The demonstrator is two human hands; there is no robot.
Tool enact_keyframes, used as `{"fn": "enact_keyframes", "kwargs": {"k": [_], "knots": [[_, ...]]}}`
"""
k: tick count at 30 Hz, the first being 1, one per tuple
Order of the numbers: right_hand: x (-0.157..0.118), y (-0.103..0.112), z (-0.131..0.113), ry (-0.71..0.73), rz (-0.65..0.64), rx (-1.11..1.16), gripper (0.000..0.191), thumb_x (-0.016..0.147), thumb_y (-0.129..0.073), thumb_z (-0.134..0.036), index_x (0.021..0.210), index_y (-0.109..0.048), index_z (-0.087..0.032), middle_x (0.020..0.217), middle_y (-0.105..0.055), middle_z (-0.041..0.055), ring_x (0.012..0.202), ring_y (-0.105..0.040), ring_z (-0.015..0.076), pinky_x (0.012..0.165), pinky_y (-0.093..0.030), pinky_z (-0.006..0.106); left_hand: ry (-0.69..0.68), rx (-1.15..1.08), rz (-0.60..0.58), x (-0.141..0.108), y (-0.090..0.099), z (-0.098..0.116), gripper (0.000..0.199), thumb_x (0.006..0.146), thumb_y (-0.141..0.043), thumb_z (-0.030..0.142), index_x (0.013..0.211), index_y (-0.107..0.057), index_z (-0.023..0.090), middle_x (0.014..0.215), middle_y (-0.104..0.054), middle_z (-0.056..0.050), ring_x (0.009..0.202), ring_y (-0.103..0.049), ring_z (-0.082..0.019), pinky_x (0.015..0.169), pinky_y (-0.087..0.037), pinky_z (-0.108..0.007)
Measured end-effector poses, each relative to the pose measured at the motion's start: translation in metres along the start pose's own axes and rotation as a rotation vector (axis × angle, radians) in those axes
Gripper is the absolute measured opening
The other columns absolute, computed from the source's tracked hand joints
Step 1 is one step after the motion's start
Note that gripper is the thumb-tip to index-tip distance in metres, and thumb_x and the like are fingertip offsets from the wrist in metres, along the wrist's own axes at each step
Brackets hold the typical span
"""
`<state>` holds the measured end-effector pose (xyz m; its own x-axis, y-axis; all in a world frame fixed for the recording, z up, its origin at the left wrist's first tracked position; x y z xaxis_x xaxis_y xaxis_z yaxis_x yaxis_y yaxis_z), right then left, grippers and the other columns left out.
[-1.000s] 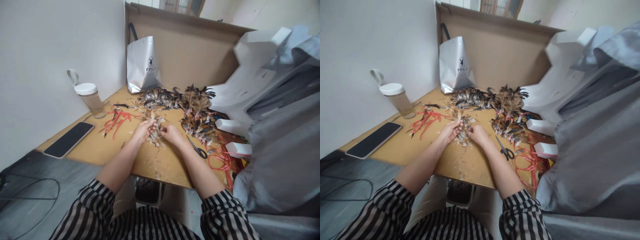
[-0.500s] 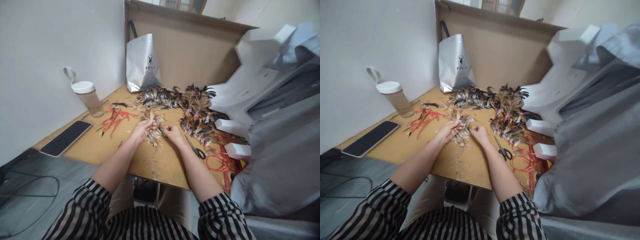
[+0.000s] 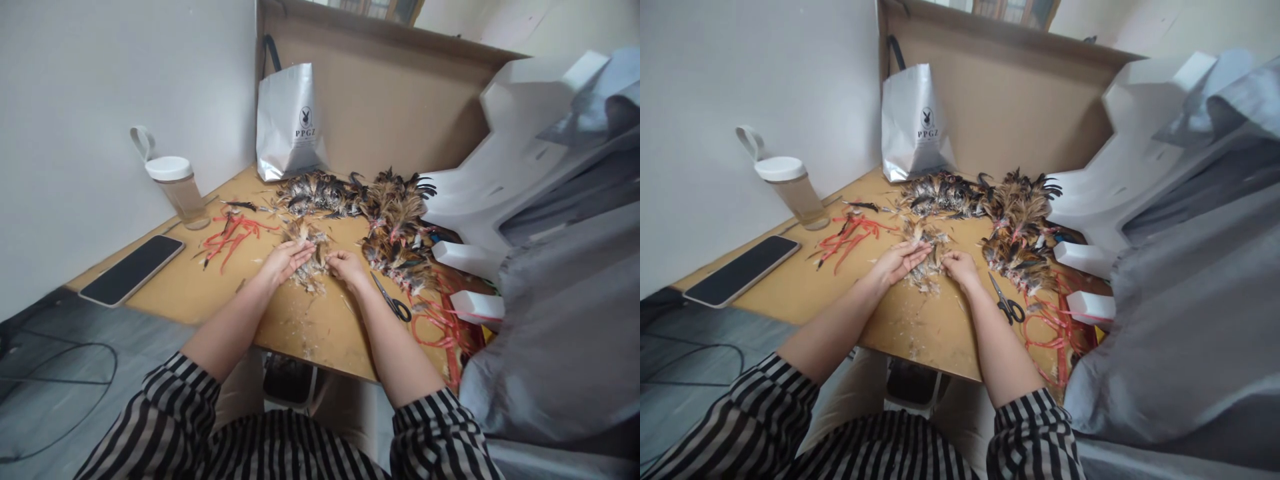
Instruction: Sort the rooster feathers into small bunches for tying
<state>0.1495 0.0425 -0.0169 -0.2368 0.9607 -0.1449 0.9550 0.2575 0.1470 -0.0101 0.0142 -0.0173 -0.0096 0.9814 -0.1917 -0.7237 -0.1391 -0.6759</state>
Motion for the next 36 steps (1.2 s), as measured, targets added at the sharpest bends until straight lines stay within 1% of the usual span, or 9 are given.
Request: {"fn": "enact_keyframes", "kwargs": {"k": [3,6,9,13,16,19,24,29,36], "knots": [[-0.002,-0.002,-0.001,-0.017,-0.035,0.119,0.016,0.055,-0.062,-0.027,0.061,-0.051,-0.017,0.041,-0.050,-0.0062,0.032,-0.032,0.0034,0.033,-0.018,0.016,0.010,0.004,-0.012,-0.001,-0.001,0.000,0.007,0.075,-0.057,0.007,0.078,-0.064,0.005,0.089,-0.067,-0.015,0.083,-0.065,-0.017,0.076,-0.051,-0.025],[-0.002,-0.003,0.002,-0.025,-0.065,0.145,0.020,0.055,-0.064,-0.029,0.061,-0.049,-0.018,0.036,-0.046,-0.0073,0.032,-0.036,0.0043,0.033,-0.022,0.015,0.022,0.017,-0.038,-0.004,-0.004,0.000,0.007,0.075,-0.058,0.007,0.078,-0.064,0.005,0.091,-0.067,-0.016,0.083,-0.065,-0.018,0.075,-0.051,-0.025],[0.001,-0.002,0.005,-0.035,-0.083,0.219,0.024,0.054,-0.066,-0.029,0.062,-0.048,-0.018,0.038,-0.049,-0.0063,0.033,-0.040,0.0051,0.034,-0.025,0.015,0.025,0.034,-0.060,-0.005,-0.006,0.000,0.007,0.073,-0.060,0.008,0.079,-0.064,0.006,0.092,-0.067,-0.016,0.083,-0.065,-0.018,0.074,-0.051,-0.025],[0.003,-0.002,0.005,-0.034,-0.095,0.389,0.026,0.050,-0.070,-0.022,0.067,-0.051,-0.017,0.045,-0.053,-0.0064,0.038,-0.044,0.0053,0.037,-0.030,0.015,0.013,0.074,-0.098,-0.007,-0.007,-0.002,0.009,0.073,-0.061,0.009,0.081,-0.065,0.006,0.091,-0.067,-0.015,0.081,-0.065,-0.017,0.074,-0.051,-0.024],[0.002,-0.002,0.003,-0.056,-0.141,0.499,0.025,0.049,-0.070,-0.018,0.068,-0.053,-0.016,0.051,-0.056,-0.0052,0.041,-0.046,0.0045,0.039,-0.033,0.015,0.002,0.126,-0.128,-0.009,-0.008,-0.003,0.011,0.073,-0.062,0.011,0.082,-0.066,0.006,0.089,-0.067,-0.015,0.079,-0.065,-0.016,0.072,-0.051,-0.023],[0.000,-0.002,0.001,-0.094,-0.177,0.560,0.023,0.050,-0.070,-0.014,0.065,-0.054,-0.016,0.053,-0.056,-0.0048,0.045,-0.047,0.0045,0.040,-0.034,0.014,0.004,0.159,-0.154,-0.011,-0.011,-0.004,0.014,0.071,-0.065,0.014,0.081,-0.066,0.005,0.088,-0.067,-0.016,0.079,-0.065,-0.017,0.071,-0.051,-0.022],[-0.003,-0.003,0.001,-0.132,-0.227,0.570,0.020,0.054,-0.072,-0.017,0.063,-0.054,-0.015,0.053,-0.057,-0.0032,0.049,-0.049,0.0057,0.043,-0.037,0.015,0.014,0.158,-0.128,-0.012,-0.012,-0.005,0.014,0.069,-0.068,0.016,0.077,-0.065,0.005,0.080,-0.068,-0.015,0.076,-0.066,-0.018,0.070,-0.051,-0.023],[-0.001,-0.003,0.001,-0.120,-0.198,0.552,0.019,0.055,-0.073,-0.020,0.064,-0.057,-0.014,0.051,-0.056,-0.0025,0.044,-0.047,0.0048,0.038,-0.033,0.014,0.012,0.189,-0.107,-0.012,-0.011,-0.005,0.016,0.069,-0.068,0.017,0.078,-0.065,0.005,0.079,-0.068,-0.015,0.074,-0.066,-0.017,0.067,-0.051,-0.023],[0.000,-0.004,0.003,-0.113,-0.113,0.467,0.020,0.055,-0.074,-0.021,0.061,-0.057,-0.012,0.046,-0.057,0.0002,0.040,-0.049,0.0059,0.037,-0.038,0.015,-0.028,0.261,-0.084,-0.011,-0.011,-0.006,0.017,0.066,-0.070,0.022,0.076,-0.066,0.008,0.077,-0.067,-0.011,0.072,-0.064,-0.014,0.065,-0.049,-0.021]]}}
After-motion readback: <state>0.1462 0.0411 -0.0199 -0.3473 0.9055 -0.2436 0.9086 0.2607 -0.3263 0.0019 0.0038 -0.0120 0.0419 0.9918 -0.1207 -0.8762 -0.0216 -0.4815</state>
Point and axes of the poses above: each hand's wrist, its own x-axis towards the middle knuckle, its own y-axis out of the back of the hand, z = x × y, the point moved 2 cm from there along x, towards the middle knuckle
